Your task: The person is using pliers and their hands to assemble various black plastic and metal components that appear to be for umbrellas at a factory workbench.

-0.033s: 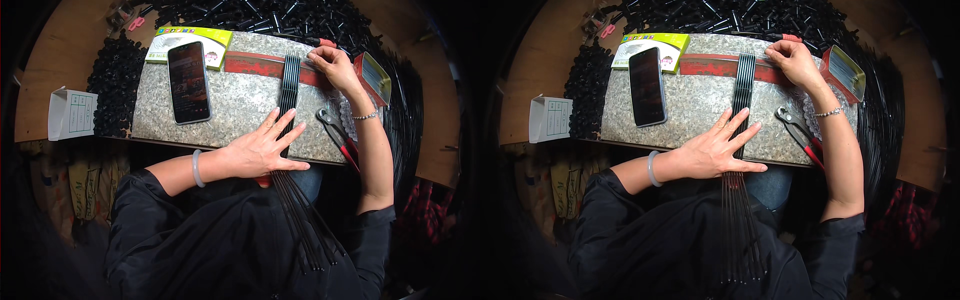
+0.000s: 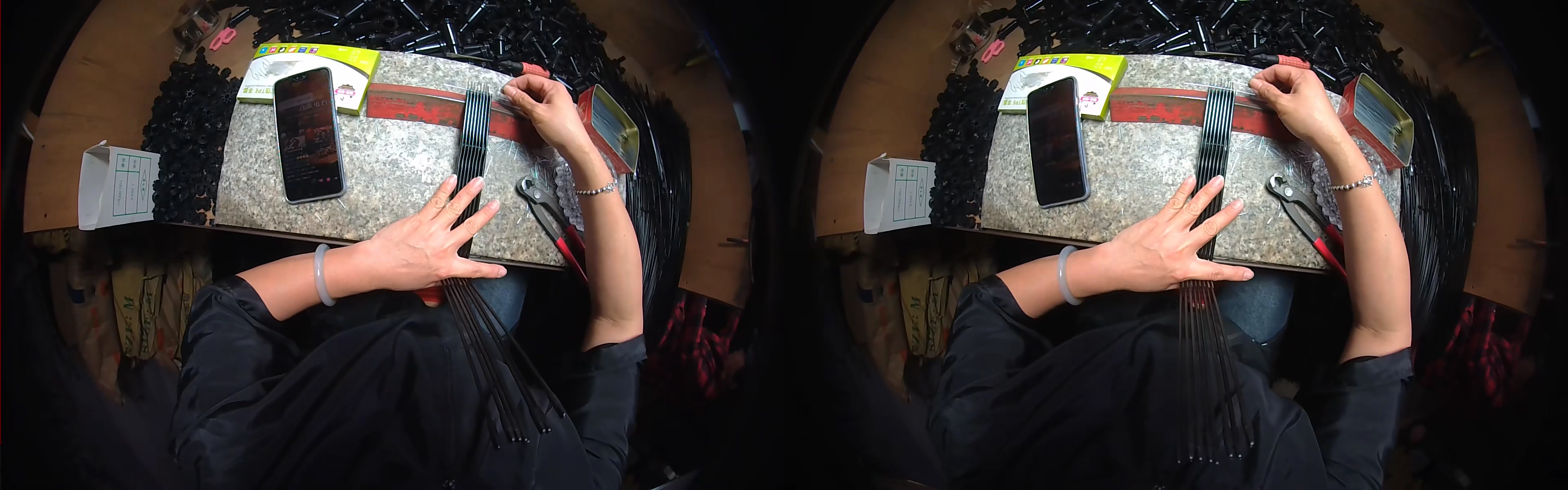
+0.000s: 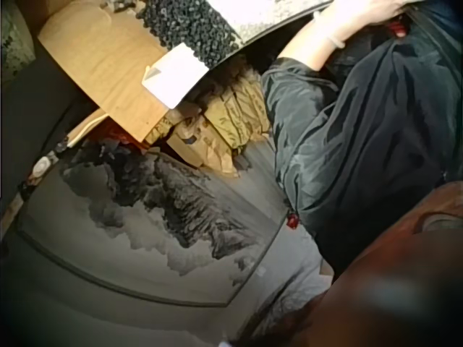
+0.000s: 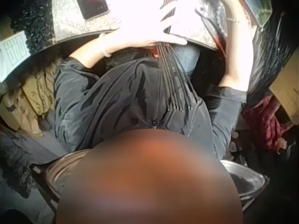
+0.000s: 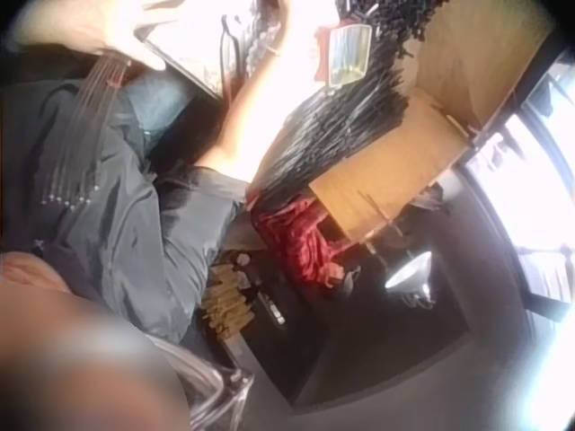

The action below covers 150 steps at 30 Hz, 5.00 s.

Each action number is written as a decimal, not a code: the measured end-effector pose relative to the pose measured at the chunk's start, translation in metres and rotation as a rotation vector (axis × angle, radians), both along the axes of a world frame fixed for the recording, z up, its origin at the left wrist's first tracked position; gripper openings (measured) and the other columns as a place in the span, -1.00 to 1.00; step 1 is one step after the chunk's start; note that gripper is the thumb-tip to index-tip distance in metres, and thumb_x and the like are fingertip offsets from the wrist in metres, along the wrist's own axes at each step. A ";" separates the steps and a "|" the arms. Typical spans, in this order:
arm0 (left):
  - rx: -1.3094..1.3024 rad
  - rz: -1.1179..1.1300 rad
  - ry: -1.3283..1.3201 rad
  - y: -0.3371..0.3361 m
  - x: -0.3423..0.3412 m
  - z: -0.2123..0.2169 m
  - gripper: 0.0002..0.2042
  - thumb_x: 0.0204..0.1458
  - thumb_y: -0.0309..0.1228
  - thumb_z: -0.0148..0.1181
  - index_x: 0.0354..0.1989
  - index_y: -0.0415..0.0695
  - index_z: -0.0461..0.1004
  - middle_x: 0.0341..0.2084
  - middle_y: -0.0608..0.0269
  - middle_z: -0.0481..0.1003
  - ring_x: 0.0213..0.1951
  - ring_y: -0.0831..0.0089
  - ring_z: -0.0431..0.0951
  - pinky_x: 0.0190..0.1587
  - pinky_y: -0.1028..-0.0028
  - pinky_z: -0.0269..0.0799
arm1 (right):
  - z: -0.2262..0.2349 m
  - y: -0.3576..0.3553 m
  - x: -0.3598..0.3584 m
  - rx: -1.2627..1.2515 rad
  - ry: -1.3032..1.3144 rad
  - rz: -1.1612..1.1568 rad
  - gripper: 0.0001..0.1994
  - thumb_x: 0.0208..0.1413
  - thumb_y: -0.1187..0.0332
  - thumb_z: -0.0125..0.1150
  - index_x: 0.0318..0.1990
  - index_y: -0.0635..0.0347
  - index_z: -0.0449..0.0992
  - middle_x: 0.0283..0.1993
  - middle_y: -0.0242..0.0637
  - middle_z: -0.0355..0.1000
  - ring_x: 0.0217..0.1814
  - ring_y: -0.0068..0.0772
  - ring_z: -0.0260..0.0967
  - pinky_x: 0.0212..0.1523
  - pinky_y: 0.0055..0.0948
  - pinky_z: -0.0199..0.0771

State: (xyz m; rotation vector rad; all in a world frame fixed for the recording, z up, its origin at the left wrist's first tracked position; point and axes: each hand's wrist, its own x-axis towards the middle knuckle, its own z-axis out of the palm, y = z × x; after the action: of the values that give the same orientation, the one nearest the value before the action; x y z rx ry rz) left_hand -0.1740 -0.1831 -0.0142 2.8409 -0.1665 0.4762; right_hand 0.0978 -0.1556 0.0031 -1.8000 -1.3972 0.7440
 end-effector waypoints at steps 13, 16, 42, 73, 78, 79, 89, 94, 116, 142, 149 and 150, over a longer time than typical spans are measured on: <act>-0.026 -0.012 -0.004 0.001 0.000 -0.001 -0.31 -0.26 -0.26 0.21 0.17 0.51 0.19 0.22 -0.16 0.03 0.25 -0.24 -0.03 0.16 -0.17 0.03 | -0.003 0.011 -0.004 -0.013 -0.028 0.055 -0.79 0.09 0.32 0.15 -0.29 0.33 0.48 -0.46 -0.46 0.42 -0.43 -0.72 0.24 -0.36 -0.63 0.30; -0.041 -0.020 0.009 0.001 0.000 0.000 -0.28 -0.30 -0.28 0.23 0.17 0.51 0.18 0.22 -0.16 0.02 0.26 -0.24 -0.05 0.17 -0.18 -0.01 | 0.000 0.014 -0.006 -0.028 -0.081 0.105 -0.79 0.09 0.33 0.15 -0.32 0.34 0.49 -0.49 -0.45 0.41 -0.45 -0.71 0.24 -0.38 -0.62 0.30; -0.561 -0.183 -0.108 -0.018 -0.014 0.057 -0.39 -0.12 -0.13 0.24 0.16 -0.01 0.28 0.17 0.04 0.19 0.27 -0.09 0.00 0.21 -0.10 -0.06 | 0.120 -0.119 -0.052 0.562 0.105 -0.014 -0.91 0.12 0.53 0.04 -0.31 0.40 0.45 -0.33 -0.29 0.38 -0.29 -0.58 0.30 -0.26 -0.67 0.28; -0.345 -0.168 -0.285 -0.046 -0.015 0.135 -0.77 -0.15 -0.33 0.32 -0.35 -0.19 0.56 -0.46 0.21 0.57 -0.39 0.29 0.58 -0.17 0.35 0.50 | 0.149 -0.245 -0.138 0.722 -0.533 0.062 -0.81 -0.26 0.59 0.29 -0.39 0.22 0.51 -0.57 -0.38 0.26 -0.47 -0.40 0.15 -0.30 -0.40 0.20; -0.347 -0.173 -0.300 -0.044 -0.016 0.133 -0.78 -0.14 -0.33 0.31 -0.35 -0.19 0.56 -0.46 0.21 0.57 -0.38 0.30 0.58 -0.17 0.35 0.50 | 0.148 -0.242 -0.139 0.718 -0.521 0.066 -0.80 -0.27 0.60 0.29 -0.40 0.22 0.51 -0.57 -0.39 0.25 -0.48 -0.40 0.16 -0.29 -0.39 0.21; -0.343 -0.172 -0.296 -0.044 -0.017 0.133 -0.78 -0.15 -0.33 0.32 -0.35 -0.18 0.56 -0.46 0.21 0.57 -0.38 0.30 0.58 -0.17 0.35 0.50 | 0.148 -0.241 -0.139 0.717 -0.515 0.068 -0.81 -0.27 0.60 0.29 -0.40 0.22 0.50 -0.57 -0.39 0.25 -0.48 -0.41 0.16 -0.28 -0.39 0.21; -0.323 -0.188 -0.280 -0.045 -0.015 0.133 -0.75 -0.16 -0.28 0.33 -0.33 -0.15 0.56 -0.48 0.24 0.56 -0.39 0.32 0.58 -0.19 0.34 0.49 | 0.148 -0.234 -0.141 0.694 -0.510 0.124 -0.80 -0.27 0.53 0.34 -0.38 0.16 0.55 -0.58 -0.45 0.23 -0.48 -0.44 0.15 -0.24 -0.37 0.21; -0.272 -0.200 -0.287 -0.041 -0.016 0.131 -0.71 -0.19 -0.23 0.34 -0.33 -0.13 0.56 -0.47 0.24 0.55 -0.37 0.32 0.57 -0.19 0.34 0.48 | 0.149 -0.225 -0.138 0.763 -0.676 0.152 -0.79 -0.32 0.41 0.35 -0.40 0.07 0.60 -0.57 -0.51 0.23 -0.48 -0.48 0.15 -0.20 -0.35 0.23; -0.192 -0.178 -0.235 -0.032 -0.014 0.122 -0.72 -0.14 -0.16 0.23 -0.40 -0.14 0.53 -0.42 0.21 0.53 -0.33 0.18 0.56 -0.22 0.35 0.48 | 0.149 -0.208 -0.147 0.731 -0.457 0.373 -0.75 -0.14 0.46 0.32 -0.23 0.19 0.51 -0.40 -0.33 0.22 -0.42 -0.42 0.21 -0.40 -0.51 0.27; 0.141 0.276 -0.127 -0.134 0.003 0.025 -0.59 -0.04 -0.29 0.08 -0.05 -0.29 0.33 -0.15 -0.06 0.39 0.09 0.14 0.32 0.24 -0.01 -0.08 | 0.075 -0.332 -0.134 1.288 1.068 -0.453 -0.64 0.26 0.03 -0.25 -0.50 0.01 0.17 -0.59 -0.51 0.04 -0.41 -0.49 0.09 0.02 -0.27 0.19; 0.421 0.299 -0.112 -0.107 -0.050 0.120 -0.90 -0.16 -0.53 -0.09 -0.66 -0.11 0.27 -0.81 0.22 0.30 -0.66 0.32 0.41 0.25 0.16 0.03 | 0.084 -0.363 -0.195 0.285 0.988 0.292 -0.36 0.02 0.19 0.24 0.16 0.44 0.17 0.16 -0.05 0.23 0.25 -0.17 0.16 0.18 -0.26 0.13; 0.434 0.332 0.106 -0.102 -0.058 0.140 -0.90 -0.10 -0.59 -0.15 -0.61 -0.16 0.23 -0.79 0.13 0.28 -0.63 0.20 0.42 0.24 0.13 0.06 | 0.094 -0.353 -0.202 0.269 1.010 0.292 -0.36 0.02 0.19 0.24 0.16 0.44 0.17 0.16 -0.05 0.23 0.25 -0.17 0.16 0.18 -0.26 0.13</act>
State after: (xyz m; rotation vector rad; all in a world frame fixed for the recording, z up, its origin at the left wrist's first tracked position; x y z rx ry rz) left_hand -0.2317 -0.2854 0.1259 3.3294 0.2599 0.3889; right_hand -0.1037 -0.5084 0.0975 -0.7765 -0.9744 1.2974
